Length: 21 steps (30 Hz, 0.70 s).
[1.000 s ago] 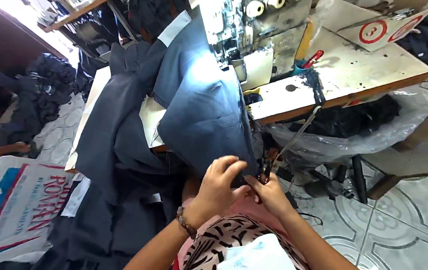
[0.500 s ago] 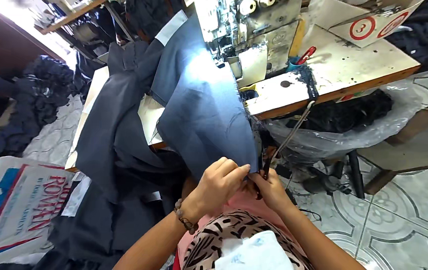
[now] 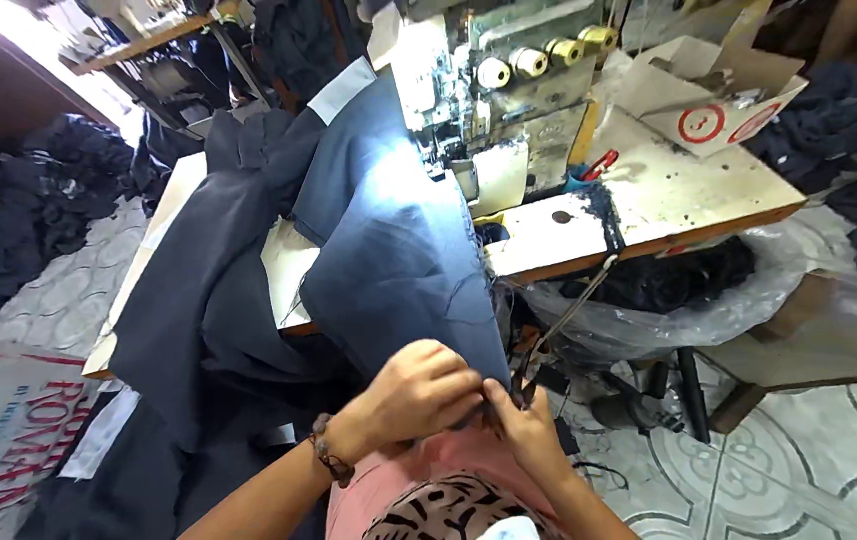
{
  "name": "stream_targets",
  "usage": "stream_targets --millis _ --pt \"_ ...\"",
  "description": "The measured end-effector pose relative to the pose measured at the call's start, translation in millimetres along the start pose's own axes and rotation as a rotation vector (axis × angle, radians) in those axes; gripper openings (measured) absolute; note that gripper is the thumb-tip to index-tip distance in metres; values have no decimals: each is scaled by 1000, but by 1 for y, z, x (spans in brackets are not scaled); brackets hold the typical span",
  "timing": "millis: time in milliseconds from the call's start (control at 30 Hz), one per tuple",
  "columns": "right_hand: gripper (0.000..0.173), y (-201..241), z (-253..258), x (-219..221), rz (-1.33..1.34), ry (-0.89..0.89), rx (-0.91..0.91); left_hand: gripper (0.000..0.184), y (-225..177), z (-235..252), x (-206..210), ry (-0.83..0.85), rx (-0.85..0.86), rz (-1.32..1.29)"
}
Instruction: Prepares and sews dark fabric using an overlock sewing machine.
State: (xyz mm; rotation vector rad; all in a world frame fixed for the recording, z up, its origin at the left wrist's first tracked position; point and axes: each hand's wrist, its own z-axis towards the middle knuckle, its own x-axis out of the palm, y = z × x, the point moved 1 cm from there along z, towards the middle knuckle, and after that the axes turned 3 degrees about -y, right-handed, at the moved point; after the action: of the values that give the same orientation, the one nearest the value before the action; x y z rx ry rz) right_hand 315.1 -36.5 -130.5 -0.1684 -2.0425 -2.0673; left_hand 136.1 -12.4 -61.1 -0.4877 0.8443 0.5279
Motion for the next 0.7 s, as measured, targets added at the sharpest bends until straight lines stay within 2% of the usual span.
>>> stream_targets --millis 67,200,400,467,500,567,600,700 --pt "10 2 0 0 3 1 11 33 24 31 -26 -26 -138 113" --pt "12 -1 27 3 54 2 -6 54 90 84 -68 166 -419 420" --pt "13 15 88 21 -17 43 -27 87 157 131 -87 521 -699 361" --pt "14 21 106 29 -29 51 -43 81 165 140 -88 531 -713 385" --pt "14 23 115 32 -25 60 -62 69 164 138 -85 436 -645 419" --pt "16 29 133 39 7 73 -73 32 145 127 -71 118 -365 472" --pt "21 33 142 43 24 69 -56 24 127 123 -64 44 -292 483" --pt "27 47 167 53 71 55 2 32 101 105 -43 79 -340 471"
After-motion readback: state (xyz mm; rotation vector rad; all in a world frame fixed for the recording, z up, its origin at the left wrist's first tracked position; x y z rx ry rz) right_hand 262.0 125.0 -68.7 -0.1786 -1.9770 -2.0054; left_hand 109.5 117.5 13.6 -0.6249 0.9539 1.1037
